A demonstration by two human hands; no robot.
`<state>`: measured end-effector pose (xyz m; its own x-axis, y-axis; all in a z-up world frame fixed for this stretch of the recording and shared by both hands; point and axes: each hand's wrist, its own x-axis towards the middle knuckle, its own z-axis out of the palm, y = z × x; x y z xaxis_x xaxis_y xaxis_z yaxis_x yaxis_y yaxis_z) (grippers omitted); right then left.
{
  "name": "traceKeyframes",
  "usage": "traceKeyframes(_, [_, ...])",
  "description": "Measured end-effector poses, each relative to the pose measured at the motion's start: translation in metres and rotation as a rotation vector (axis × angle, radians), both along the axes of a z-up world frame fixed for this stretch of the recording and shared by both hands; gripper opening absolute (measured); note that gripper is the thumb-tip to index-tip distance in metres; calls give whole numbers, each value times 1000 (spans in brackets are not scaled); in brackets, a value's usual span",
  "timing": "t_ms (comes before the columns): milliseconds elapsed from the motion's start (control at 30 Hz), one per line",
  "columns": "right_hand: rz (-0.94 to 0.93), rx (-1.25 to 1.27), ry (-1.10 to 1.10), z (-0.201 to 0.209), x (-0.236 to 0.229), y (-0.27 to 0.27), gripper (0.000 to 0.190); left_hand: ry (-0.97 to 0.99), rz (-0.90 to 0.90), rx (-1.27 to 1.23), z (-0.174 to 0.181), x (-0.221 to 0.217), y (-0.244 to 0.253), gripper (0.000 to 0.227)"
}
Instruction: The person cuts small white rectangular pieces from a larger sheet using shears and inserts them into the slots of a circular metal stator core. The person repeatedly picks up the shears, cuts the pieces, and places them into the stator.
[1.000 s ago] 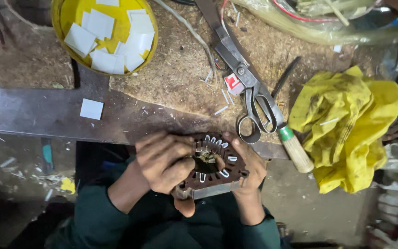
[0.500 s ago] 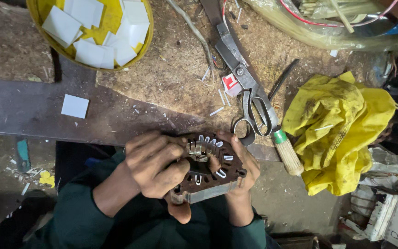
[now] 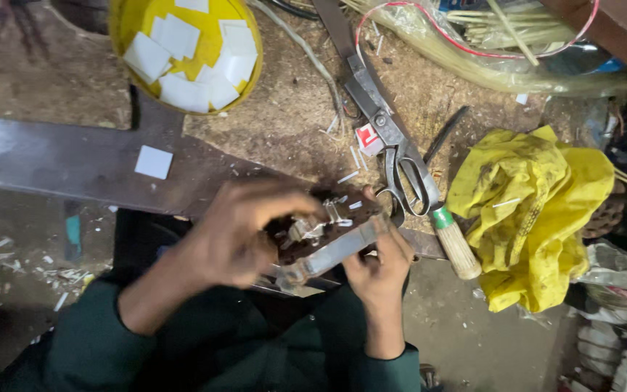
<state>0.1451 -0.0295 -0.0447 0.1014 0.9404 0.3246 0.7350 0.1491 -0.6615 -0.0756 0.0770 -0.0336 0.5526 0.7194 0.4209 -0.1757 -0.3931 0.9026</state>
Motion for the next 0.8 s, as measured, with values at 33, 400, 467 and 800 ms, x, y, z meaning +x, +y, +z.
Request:
traceKeyframes(33, [-4,6,-2,0,-1,-1,47,83,-12,-55,5,-2,4,63])
traceKeyframes(400, [-68,-122,-1,-1,6,-1,46,535,-299,-200,18,23,52,36])
traceKeyframes(467, [-140,-209,-43,0,8,0,45,542,-293,-164,16,23,56,30])
traceKeyframes(800, [-56,22,-235,1,-2,2,36,462,-359,-199,-2,25,63,46])
